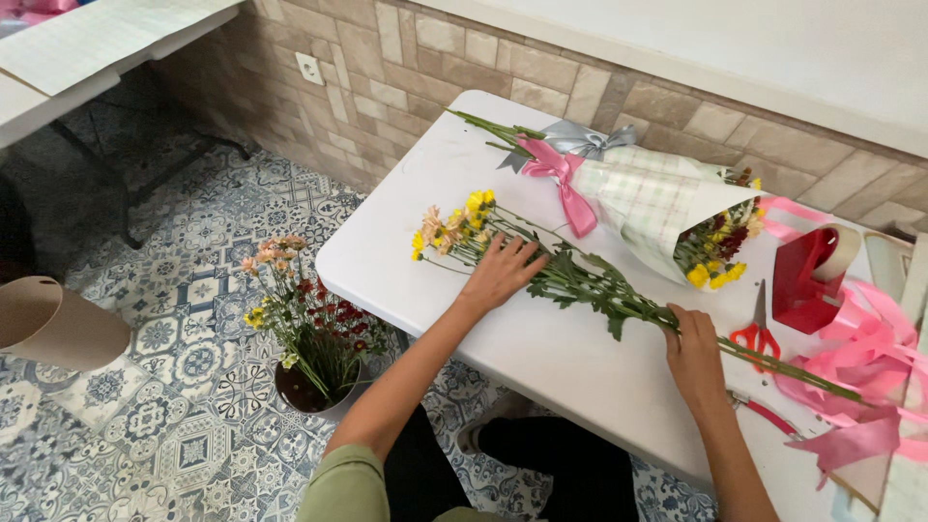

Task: The person gathers several yellow and pink flowers together by hand, secures them with tape using a dispenser, and cuts the stems with shears before tying the bouquet with a pink ribbon.

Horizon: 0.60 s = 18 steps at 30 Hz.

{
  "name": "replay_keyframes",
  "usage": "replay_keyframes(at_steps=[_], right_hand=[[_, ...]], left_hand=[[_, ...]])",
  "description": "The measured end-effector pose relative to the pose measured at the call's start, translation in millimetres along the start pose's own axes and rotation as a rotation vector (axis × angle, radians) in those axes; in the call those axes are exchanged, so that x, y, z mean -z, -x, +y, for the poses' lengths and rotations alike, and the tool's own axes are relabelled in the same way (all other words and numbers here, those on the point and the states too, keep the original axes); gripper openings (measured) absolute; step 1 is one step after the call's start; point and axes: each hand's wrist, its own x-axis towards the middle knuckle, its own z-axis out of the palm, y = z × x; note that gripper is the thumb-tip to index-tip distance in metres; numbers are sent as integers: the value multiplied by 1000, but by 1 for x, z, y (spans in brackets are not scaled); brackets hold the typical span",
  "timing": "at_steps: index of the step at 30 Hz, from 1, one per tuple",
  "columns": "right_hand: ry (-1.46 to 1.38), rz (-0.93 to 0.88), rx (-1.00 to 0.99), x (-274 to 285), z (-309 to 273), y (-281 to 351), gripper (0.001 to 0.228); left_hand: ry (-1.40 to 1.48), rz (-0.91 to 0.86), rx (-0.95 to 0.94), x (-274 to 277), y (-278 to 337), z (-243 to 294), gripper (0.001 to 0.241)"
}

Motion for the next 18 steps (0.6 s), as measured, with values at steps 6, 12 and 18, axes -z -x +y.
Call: replay_keyframes(at_steps=[6, 12, 18], right_hand=[[-187, -139, -127, -31, -4, -3, 43], [-249, -176, -149, -29, 1, 2, 51], [-123, -49, -95, -2, -7, 16, 61]], left_hand=[[27, -180, 42, 19, 5, 0, 35], [300, -397, 114, 54, -15, 22, 84], [479, -143, 28, 49, -59, 93, 55]])
